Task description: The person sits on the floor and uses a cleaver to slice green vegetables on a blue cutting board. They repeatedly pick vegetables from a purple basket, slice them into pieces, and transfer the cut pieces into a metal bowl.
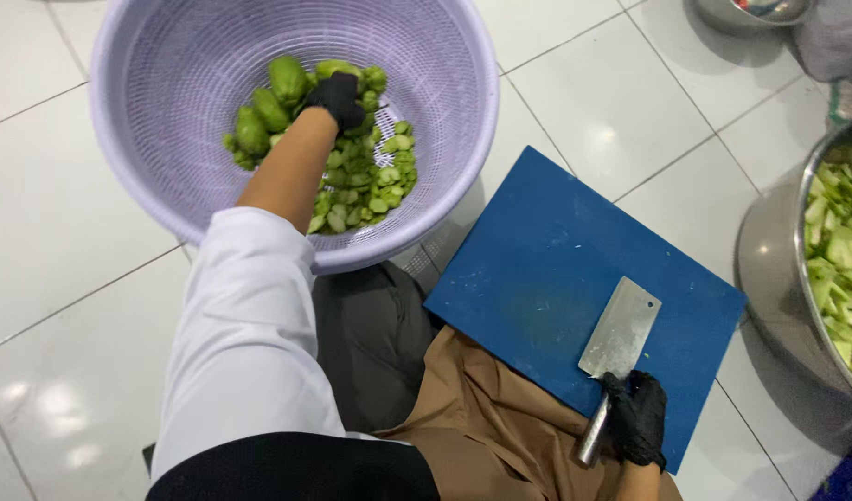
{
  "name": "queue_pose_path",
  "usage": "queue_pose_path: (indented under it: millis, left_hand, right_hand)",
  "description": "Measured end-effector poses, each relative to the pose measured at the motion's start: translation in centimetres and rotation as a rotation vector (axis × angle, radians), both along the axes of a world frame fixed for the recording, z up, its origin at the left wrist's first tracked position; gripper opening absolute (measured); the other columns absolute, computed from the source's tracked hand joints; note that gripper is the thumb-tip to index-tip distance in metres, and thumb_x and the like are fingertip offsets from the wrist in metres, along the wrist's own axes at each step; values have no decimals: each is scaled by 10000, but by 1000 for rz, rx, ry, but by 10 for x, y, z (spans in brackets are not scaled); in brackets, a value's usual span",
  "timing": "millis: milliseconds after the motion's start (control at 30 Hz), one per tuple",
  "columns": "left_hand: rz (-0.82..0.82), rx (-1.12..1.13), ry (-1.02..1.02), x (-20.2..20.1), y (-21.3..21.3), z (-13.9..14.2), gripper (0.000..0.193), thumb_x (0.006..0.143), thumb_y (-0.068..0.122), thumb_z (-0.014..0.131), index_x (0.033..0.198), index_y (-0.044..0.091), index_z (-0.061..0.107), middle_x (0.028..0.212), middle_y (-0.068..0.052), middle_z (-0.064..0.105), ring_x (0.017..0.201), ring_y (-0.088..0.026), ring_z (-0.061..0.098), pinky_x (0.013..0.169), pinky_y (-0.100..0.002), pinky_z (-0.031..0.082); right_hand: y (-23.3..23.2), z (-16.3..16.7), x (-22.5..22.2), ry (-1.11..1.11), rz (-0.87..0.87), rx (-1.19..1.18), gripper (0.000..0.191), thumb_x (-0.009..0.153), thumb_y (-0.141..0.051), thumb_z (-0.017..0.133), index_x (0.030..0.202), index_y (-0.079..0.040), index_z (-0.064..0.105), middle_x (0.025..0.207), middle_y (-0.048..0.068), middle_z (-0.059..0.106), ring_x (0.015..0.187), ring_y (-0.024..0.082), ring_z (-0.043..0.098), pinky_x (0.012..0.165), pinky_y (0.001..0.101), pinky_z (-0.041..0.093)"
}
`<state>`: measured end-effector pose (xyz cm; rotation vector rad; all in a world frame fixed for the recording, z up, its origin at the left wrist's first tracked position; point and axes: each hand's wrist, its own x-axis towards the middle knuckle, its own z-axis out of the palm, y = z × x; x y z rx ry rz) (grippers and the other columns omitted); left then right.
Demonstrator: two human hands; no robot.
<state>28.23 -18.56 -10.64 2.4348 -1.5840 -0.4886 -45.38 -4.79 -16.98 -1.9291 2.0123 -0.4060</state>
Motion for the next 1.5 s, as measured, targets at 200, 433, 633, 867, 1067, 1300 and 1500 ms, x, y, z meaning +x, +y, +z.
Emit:
queue_pose_path:
  millis: [200,433,633,867,1067,1300,1500]
  left_hand:
    - [-40,41,-159,-27,1,-25,912,724,181,740,1533,88,330,1593,-212,290,1466,-433,259,1143,-523,335]
    - [-62,379,-103,-39,18,-28,975,653,247,883,1518,137,447,1507,-239,513,1401,-445,485,1103,-525,475]
    - [-191,-23,32,-37,1,-1,851,663,359,947,1317,-8,545,1257,-286,622,1144,-442,617,962,-486,526]
    - [-616,-726,656,-109,-1,61,433,915,113,830,1293,13,646,1298,-157,660,1149,-297,611,988,-442,534]
    - [-411,-509,203,-121,-32,34,448,877,275,788,1231,21,683,1191,-220,687,1076,-387,647,918,-469,535]
    - [-119,411,22,-42,8,4,530,750,305,744,1174,-14,750,1141,-260,777,1018,-415,807,927,-508,636]
    - [-233,380,-153,-86,43,-27,1038,576,537,940,1368,-2,538,1454,-347,408,1294,-491,486,1022,-499,486]
  right_hand:
    - [4,9,5,-36,-59,46,598,817,-381,820,1139,98,663,1085,302,635,998,449,624,892,495,500]
    - [8,17,9,62,17,18,543,854,-428,788,1033,74,682,1008,286,611,1000,456,561,892,512,468]
    - [9,-3,-4,36,33,-26,500,821,-445,785,854,47,698,829,248,640,945,441,564,838,504,470]
    - [21,2,-2,29,-37,72,492,843,-460,784,737,10,686,807,234,634,870,429,587,793,530,452]
    - [28,13,9,-117,-71,8,503,820,-442,807,752,19,618,838,235,590,806,441,571,734,531,453]
    - [19,11,10,10,117,-29,508,875,-391,801,647,17,603,742,214,563,840,423,544,787,520,443]
    - [16,15,11,-63,-60,155,505,816,-403,832,685,32,609,758,217,546,711,400,564,705,496,467]
